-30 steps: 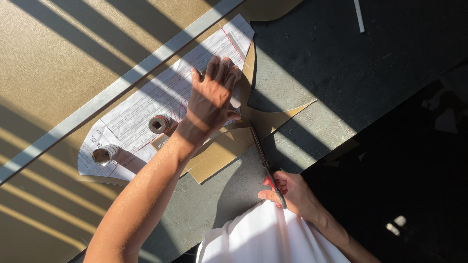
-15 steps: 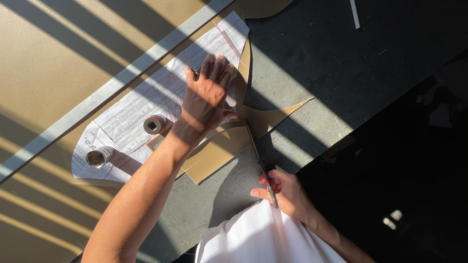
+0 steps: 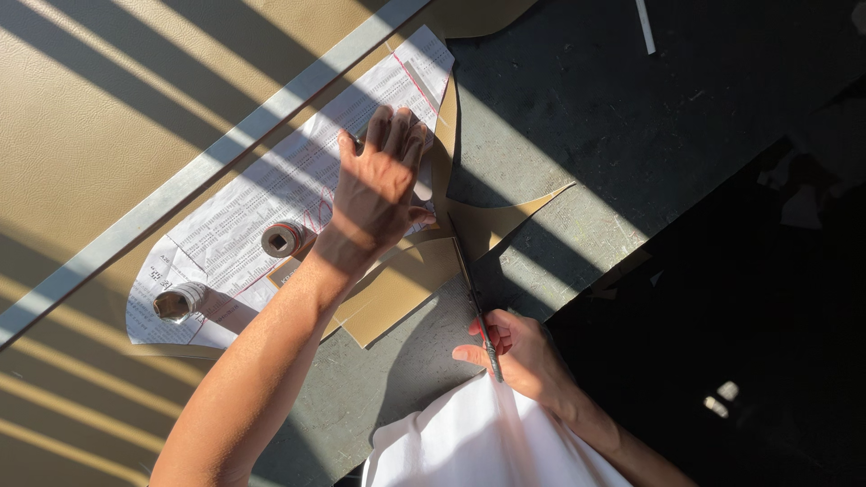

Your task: The person uses shears to cut a piece of cardboard along a pattern traced from a newspaper template. They mark lines with a white pen, use a metal ruler for straight edges, and secure the template with small weights while cutting.

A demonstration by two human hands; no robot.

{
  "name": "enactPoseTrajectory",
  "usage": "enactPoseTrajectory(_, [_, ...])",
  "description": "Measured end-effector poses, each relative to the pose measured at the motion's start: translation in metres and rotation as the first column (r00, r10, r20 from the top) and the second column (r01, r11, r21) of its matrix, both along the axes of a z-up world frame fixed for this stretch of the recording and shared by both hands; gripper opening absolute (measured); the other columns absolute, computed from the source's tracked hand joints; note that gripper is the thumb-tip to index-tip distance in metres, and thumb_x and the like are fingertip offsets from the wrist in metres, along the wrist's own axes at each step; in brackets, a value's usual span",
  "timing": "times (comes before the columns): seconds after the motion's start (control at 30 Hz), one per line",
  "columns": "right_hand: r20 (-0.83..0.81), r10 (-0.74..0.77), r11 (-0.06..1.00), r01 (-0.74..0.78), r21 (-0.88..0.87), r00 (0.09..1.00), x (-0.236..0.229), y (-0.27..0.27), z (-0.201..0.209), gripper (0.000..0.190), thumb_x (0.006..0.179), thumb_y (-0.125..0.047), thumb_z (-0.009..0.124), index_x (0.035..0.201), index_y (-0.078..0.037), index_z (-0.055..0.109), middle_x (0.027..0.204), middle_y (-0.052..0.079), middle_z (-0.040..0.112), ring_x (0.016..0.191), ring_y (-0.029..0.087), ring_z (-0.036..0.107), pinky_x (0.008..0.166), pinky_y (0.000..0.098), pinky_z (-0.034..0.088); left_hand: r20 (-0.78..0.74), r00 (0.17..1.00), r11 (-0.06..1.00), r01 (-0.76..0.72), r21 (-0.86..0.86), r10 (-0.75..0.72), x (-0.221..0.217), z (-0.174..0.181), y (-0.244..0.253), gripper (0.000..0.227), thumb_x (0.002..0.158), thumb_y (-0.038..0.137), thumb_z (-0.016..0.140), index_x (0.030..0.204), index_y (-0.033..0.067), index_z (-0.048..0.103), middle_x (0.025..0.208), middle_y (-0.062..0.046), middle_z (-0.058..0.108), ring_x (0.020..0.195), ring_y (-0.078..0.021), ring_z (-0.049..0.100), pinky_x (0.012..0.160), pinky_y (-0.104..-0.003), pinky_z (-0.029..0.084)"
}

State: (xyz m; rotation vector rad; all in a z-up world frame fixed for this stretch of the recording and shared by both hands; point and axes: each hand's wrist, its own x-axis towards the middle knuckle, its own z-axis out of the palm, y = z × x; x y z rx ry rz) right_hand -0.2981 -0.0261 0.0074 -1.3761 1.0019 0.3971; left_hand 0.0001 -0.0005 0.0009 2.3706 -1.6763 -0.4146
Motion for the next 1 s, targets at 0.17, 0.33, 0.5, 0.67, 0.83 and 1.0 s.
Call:
enactPoseTrajectory(0.17, [-0.011, -0.055, 0.998, 0.056, 0.034, 0.998, -0.001, 0.006, -0.006, 0.040, 0.072, -0.027, 0.092, 0.087, -0.002, 0.065, 0.063, 0.001, 0.060, 0.049, 0.006, 0.056, 0.045, 0.0224, 0.044, 0.024, 1.000, 0.999, -0.003, -0.035, 0.004, 0.001, 0.000, 0.000, 0.110, 0.050, 0.056, 0.093, 0.139, 0.0032, 0.054, 0.144, -0.016, 0.049, 0.136, -0.0334, 0.040, 0.099, -0.063, 0.036])
enactPoseTrajectory(0.33, [-0.009, -0.133, 0.987, 0.133, 0.086, 0.991, 0.000, 0.011, -0.012, 0.040, 0.070, -0.022, 0.094, 0.088, -0.002, 0.065, 0.062, 0.002, 0.061, 0.048, 0.006, 0.055, 0.043, 0.0220, 0.043, 0.012, 1.000, 0.996, -0.007, -0.093, 0.008, 0.002, -0.003, 0.001, 0.101, 0.053, 0.049, 0.092, 0.136, 0.0034, 0.056, 0.141, -0.015, 0.050, 0.134, -0.0330, 0.043, 0.096, -0.062, 0.038])
enactPoseTrajectory(0.5, [-0.002, -0.141, 0.988, 0.141, 0.061, 0.990, 0.012, 0.013, -0.010, 0.040, 0.072, -0.022, 0.094, 0.092, -0.003, 0.066, 0.067, 0.000, 0.065, 0.055, 0.003, 0.057, 0.050, 0.0185, 0.046, -0.015, 1.000, 0.990, 0.011, -0.141, -0.014, 0.005, -0.004, 0.003, 0.091, 0.059, 0.043, 0.091, 0.133, 0.0017, 0.058, 0.139, -0.017, 0.052, 0.131, -0.0337, 0.045, 0.090, -0.057, 0.041])
enactPoseTrajectory(0.67, [-0.094, -0.146, 0.989, 0.147, 0.011, 0.985, 0.022, 0.016, -0.002, 0.040, 0.070, -0.022, 0.093, 0.092, -0.002, 0.067, 0.066, 0.001, 0.063, 0.052, 0.005, 0.053, 0.047, 0.0199, 0.043, 0.103, 0.995, 0.978, 0.038, -0.204, -0.017, 0.007, -0.008, 0.002, 0.080, 0.065, 0.035, 0.087, 0.131, 0.0007, 0.058, 0.138, -0.017, 0.054, 0.128, -0.0321, 0.048, 0.086, -0.052, 0.043])
enactPoseTrajectory(0.83, [-0.098, -0.200, 0.975, 0.208, 0.079, 0.975, 0.026, 0.017, 0.002, 0.041, 0.069, -0.023, 0.093, 0.093, -0.002, 0.066, 0.066, 0.002, 0.063, 0.050, 0.006, 0.055, 0.045, 0.0216, 0.045, 0.108, 0.994, 0.974, 0.043, -0.223, -0.019, 0.007, -0.010, 0.001, 0.072, 0.067, 0.032, 0.085, 0.128, 0.0025, 0.060, 0.137, -0.016, 0.054, 0.126, -0.0314, 0.049, 0.085, -0.050, 0.043])
enactPoseTrajectory(1.0, [-0.121, -0.182, 0.980, 0.190, 0.056, 0.976, 0.034, 0.017, 0.001, 0.042, 0.070, -0.025, 0.093, 0.095, -0.003, 0.066, 0.065, 0.003, 0.063, 0.050, 0.006, 0.055, 0.045, 0.0210, 0.045, 0.080, 0.996, 0.977, 0.046, -0.206, -0.030, 0.009, -0.007, 0.003, 0.067, 0.071, 0.030, 0.085, 0.127, 0.0014, 0.062, 0.134, -0.015, 0.055, 0.122, -0.0298, 0.051, 0.083, -0.049, 0.044])
